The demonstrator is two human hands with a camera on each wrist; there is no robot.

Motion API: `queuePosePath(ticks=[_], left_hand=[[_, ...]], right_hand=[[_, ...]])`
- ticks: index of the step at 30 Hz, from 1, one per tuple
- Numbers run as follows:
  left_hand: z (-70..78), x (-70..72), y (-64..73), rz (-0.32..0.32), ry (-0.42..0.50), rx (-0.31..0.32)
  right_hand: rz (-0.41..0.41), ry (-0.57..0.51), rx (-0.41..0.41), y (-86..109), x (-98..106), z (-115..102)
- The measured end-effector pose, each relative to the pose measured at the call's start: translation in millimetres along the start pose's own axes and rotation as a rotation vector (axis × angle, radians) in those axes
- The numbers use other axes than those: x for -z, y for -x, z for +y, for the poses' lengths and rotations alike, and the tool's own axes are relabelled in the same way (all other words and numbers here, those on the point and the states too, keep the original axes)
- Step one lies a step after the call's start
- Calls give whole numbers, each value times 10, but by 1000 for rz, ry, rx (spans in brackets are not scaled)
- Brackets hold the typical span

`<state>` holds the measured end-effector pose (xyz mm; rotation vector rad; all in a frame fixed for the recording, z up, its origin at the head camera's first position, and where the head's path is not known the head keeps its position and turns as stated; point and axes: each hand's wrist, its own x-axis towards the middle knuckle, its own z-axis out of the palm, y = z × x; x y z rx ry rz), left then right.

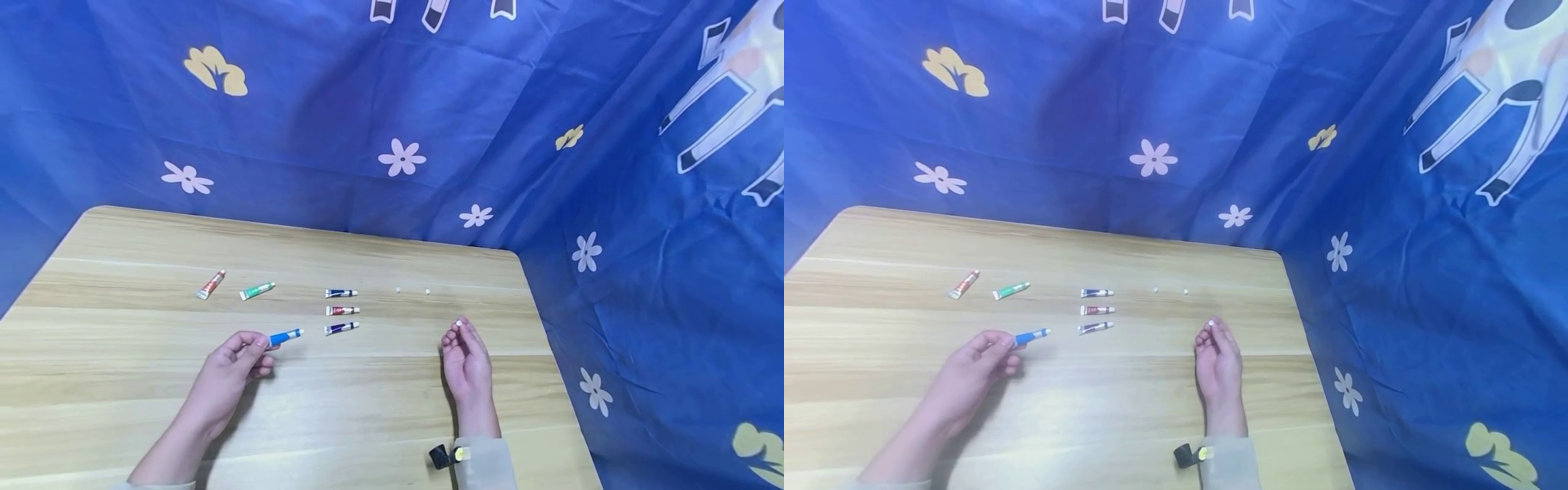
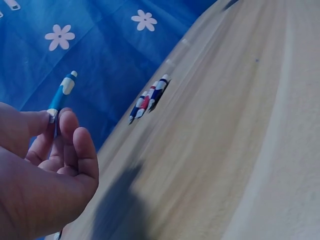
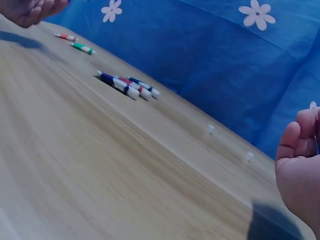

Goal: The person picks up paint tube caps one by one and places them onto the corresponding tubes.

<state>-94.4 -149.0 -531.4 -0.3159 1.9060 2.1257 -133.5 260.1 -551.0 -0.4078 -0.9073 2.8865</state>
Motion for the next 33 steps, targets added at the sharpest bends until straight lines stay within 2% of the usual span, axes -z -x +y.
queuePosePath(ticks=[8,17,24,33], left_hand=[[-26,-101,12,2,-54,23],[-50,-163,23,-4,-43,21],[-44,-220,40,-20,-52,44],[-22,-300,68,-39,-55,32]], right_hand=[[-93,93,-22,85,-98,117],[-152,155,-35,144,-148,250],[-164,186,-52,152,-167,321],[-173,230,-79,192,-231,421]])
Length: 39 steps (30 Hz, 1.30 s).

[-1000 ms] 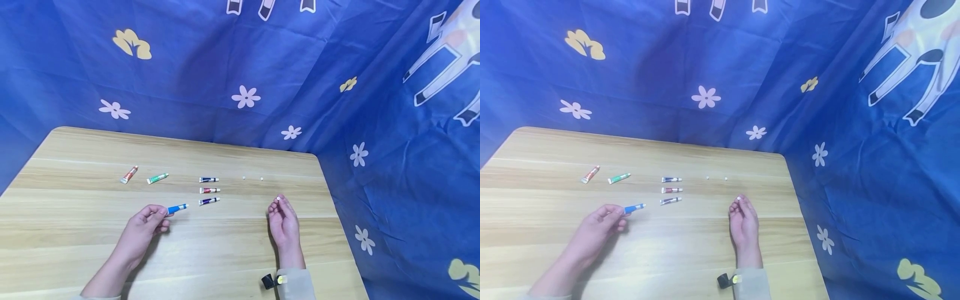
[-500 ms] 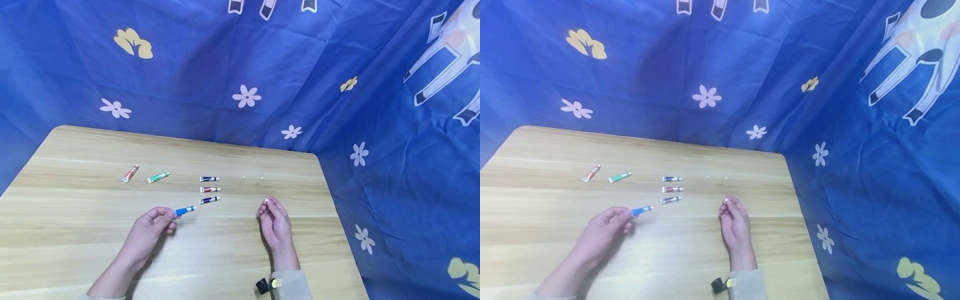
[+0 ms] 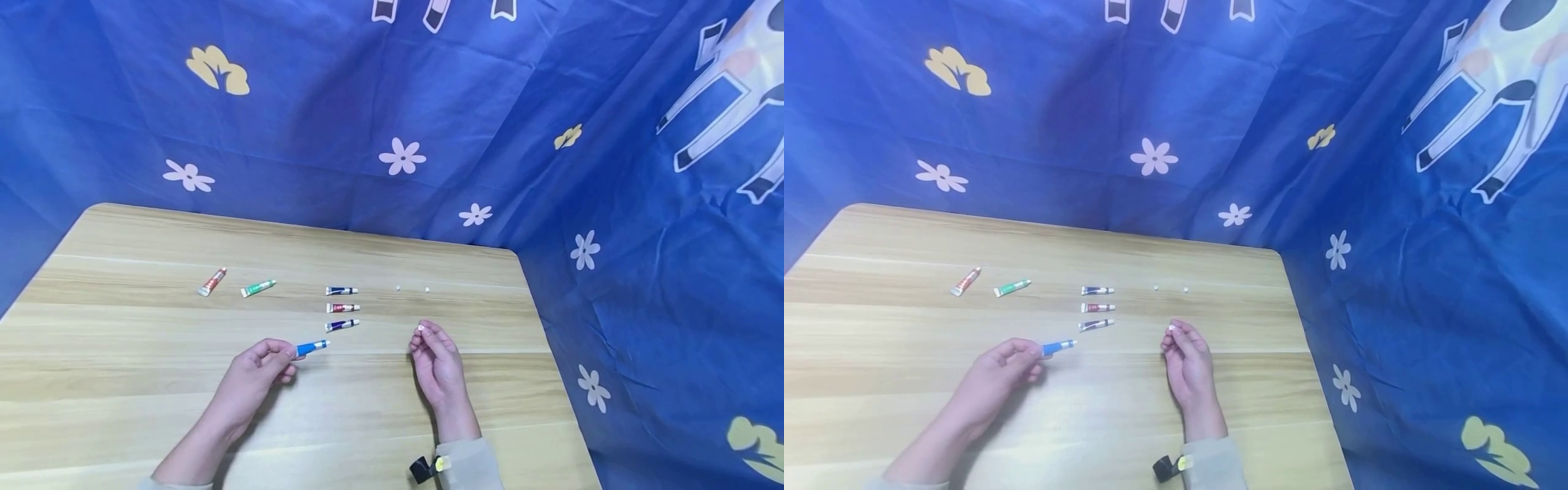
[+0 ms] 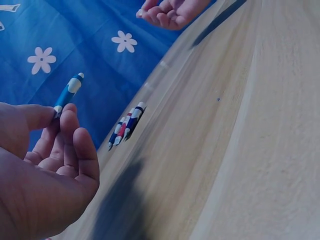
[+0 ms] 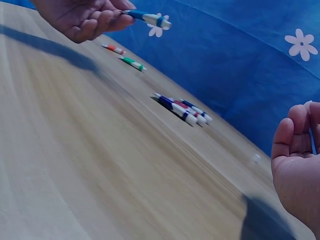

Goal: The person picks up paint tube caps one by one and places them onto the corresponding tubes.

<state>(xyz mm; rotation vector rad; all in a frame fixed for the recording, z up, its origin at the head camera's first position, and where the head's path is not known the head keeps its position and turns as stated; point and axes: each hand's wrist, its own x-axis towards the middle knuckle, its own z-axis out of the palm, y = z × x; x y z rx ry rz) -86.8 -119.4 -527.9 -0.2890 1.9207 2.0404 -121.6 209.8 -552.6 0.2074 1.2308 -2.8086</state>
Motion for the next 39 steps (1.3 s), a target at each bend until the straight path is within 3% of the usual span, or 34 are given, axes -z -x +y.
queuePosePath(ticks=[25,39], left_hand=[[61,-224,10,-41,15,11],[37,-328,-6,-56,8,39]], right_hand=[[-119,189,-75,106,-280,271],[-128,273,-147,165,-400,410]])
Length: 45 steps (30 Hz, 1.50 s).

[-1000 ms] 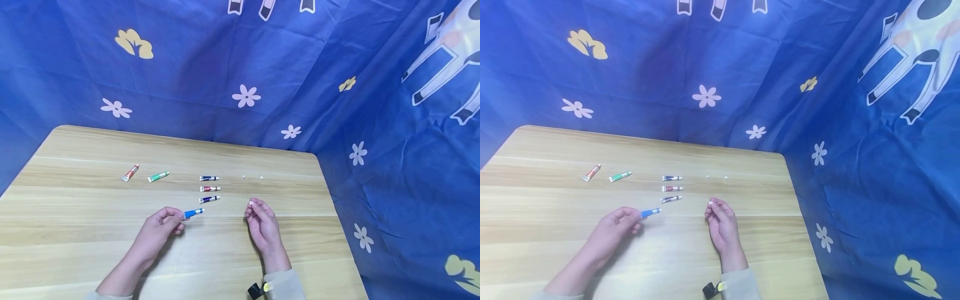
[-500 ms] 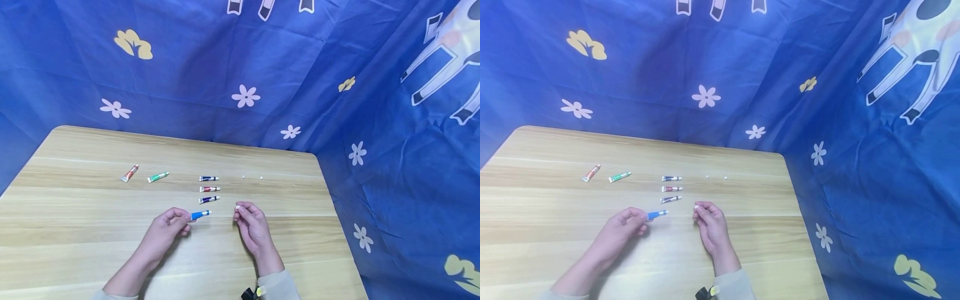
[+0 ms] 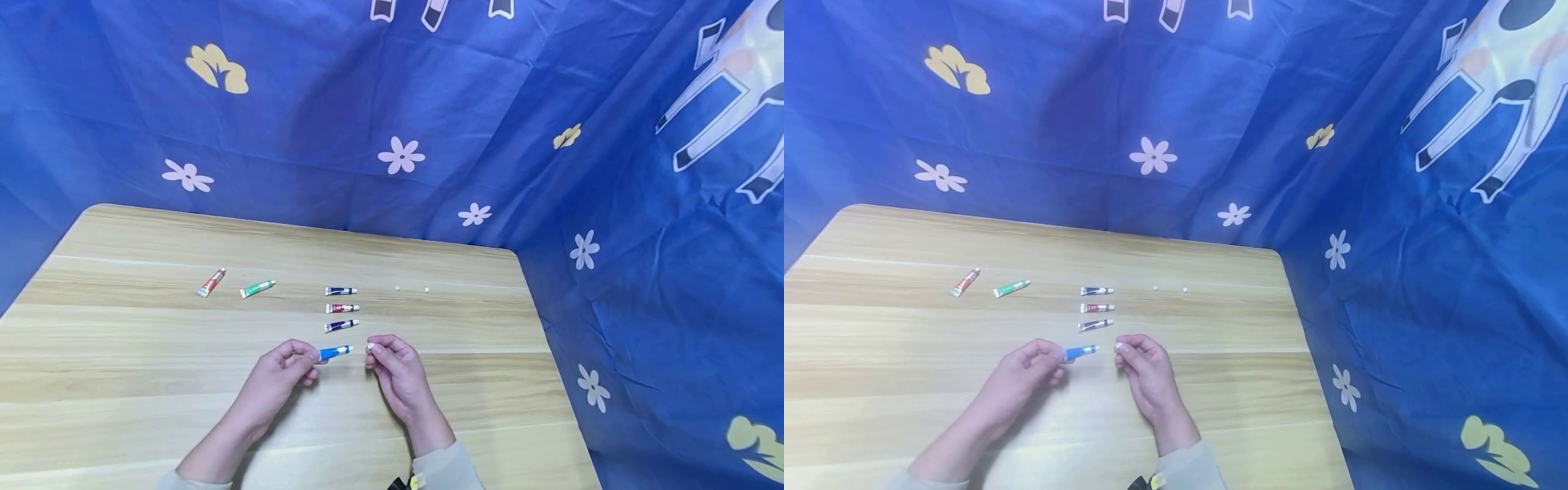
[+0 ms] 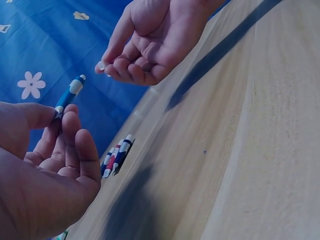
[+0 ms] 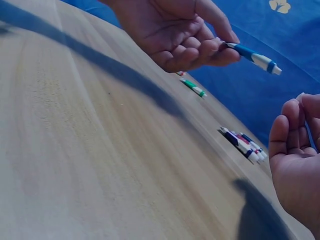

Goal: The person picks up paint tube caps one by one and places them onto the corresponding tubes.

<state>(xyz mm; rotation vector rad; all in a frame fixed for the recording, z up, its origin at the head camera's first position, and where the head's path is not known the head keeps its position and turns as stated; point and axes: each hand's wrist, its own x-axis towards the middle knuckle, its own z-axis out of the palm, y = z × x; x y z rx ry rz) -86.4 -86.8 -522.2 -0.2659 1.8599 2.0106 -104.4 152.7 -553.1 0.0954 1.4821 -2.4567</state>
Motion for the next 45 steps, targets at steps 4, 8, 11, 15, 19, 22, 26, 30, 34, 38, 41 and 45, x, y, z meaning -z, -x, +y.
queuePosePath(ticks=[4,8,11,15,19,22,26,30,34,38,41,45], left_hand=[[-1,-24,-1,2,0,17],[2,-44,-1,4,4,24],[0,-51,-2,3,11,19],[-12,-55,-2,-6,11,6],[-27,-59,-6,-4,7,16],[-36,-60,-9,-2,-3,25],[-41,-62,-7,0,-16,28],[-31,-52,0,13,-52,36],[-20,-20,6,27,-123,19],[2,2,16,28,-165,-9],[18,4,25,27,-188,-17],[17,7,31,28,-214,-28]], right_hand=[[-11,35,-6,6,-38,15],[-21,57,-10,15,-73,22],[-36,61,-9,20,-93,33],[-50,64,-7,22,-106,53],[-57,81,0,19,-115,70],[-63,90,4,21,-123,75],[-70,99,10,26,-122,76],[-64,117,20,27,-117,76],[-50,140,17,22,-112,87],[-23,184,11,16,-117,87],[5,224,8,14,-127,78],[31,253,-6,13,-144,67]])
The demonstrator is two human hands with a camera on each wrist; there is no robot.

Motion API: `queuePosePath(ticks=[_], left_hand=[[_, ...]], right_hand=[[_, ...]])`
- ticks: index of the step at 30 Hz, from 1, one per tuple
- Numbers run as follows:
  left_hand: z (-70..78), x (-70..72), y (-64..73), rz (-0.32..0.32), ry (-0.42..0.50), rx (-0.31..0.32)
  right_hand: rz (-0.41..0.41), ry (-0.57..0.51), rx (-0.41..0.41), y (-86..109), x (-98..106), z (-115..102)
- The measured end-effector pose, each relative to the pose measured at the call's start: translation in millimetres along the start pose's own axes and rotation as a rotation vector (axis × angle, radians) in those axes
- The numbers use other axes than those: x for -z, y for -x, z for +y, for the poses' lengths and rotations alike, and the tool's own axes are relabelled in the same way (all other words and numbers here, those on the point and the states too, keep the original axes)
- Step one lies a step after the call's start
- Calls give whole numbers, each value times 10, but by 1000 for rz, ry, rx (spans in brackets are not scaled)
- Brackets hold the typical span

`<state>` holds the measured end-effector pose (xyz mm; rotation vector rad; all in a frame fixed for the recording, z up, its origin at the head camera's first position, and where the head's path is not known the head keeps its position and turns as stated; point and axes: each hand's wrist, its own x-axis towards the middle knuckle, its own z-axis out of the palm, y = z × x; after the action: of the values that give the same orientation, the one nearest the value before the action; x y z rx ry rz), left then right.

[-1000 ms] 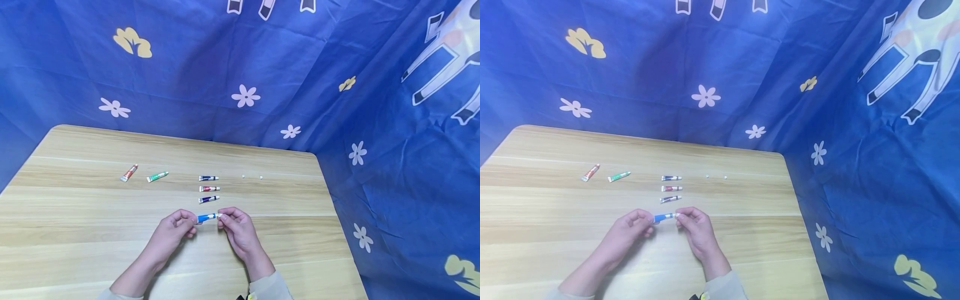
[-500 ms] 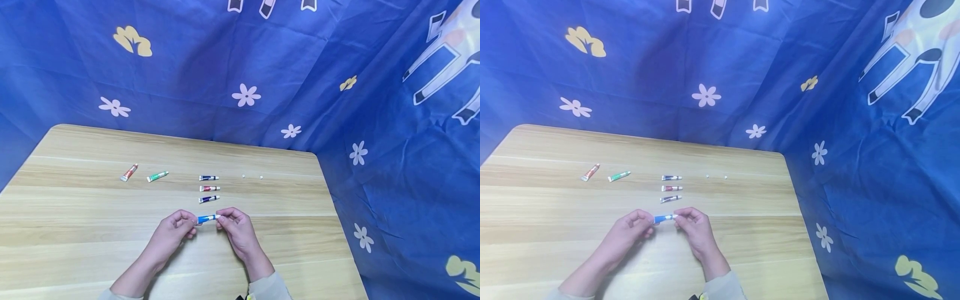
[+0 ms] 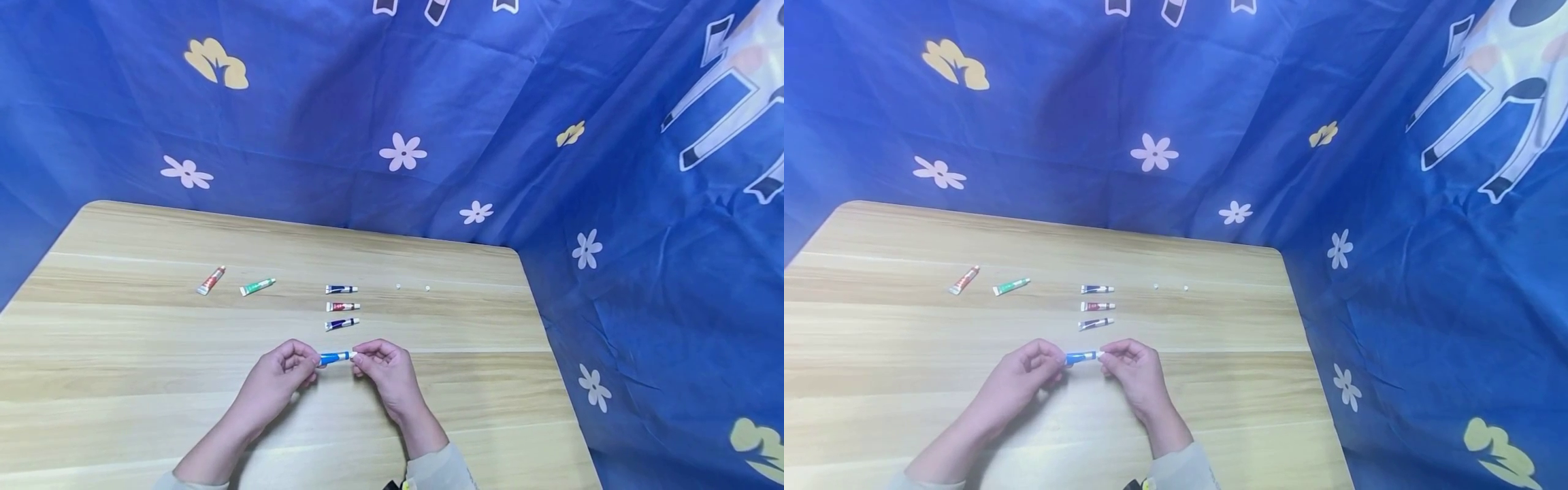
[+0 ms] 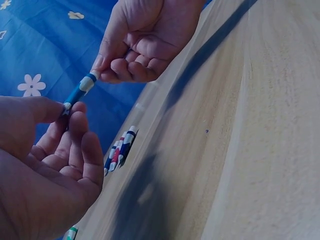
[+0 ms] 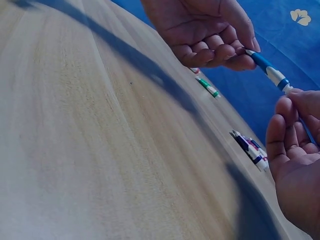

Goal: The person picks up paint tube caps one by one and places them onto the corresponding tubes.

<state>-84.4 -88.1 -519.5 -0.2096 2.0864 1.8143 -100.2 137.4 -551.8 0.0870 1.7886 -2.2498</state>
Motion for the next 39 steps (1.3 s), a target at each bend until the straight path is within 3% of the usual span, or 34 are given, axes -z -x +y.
queuePosePath(ticks=[18,39], left_hand=[[-11,2,20,-5,20,-18],[-36,-37,9,-24,22,-30]], right_hand=[[-17,-2,-13,10,-24,27],[45,239,-30,21,-99,47]])
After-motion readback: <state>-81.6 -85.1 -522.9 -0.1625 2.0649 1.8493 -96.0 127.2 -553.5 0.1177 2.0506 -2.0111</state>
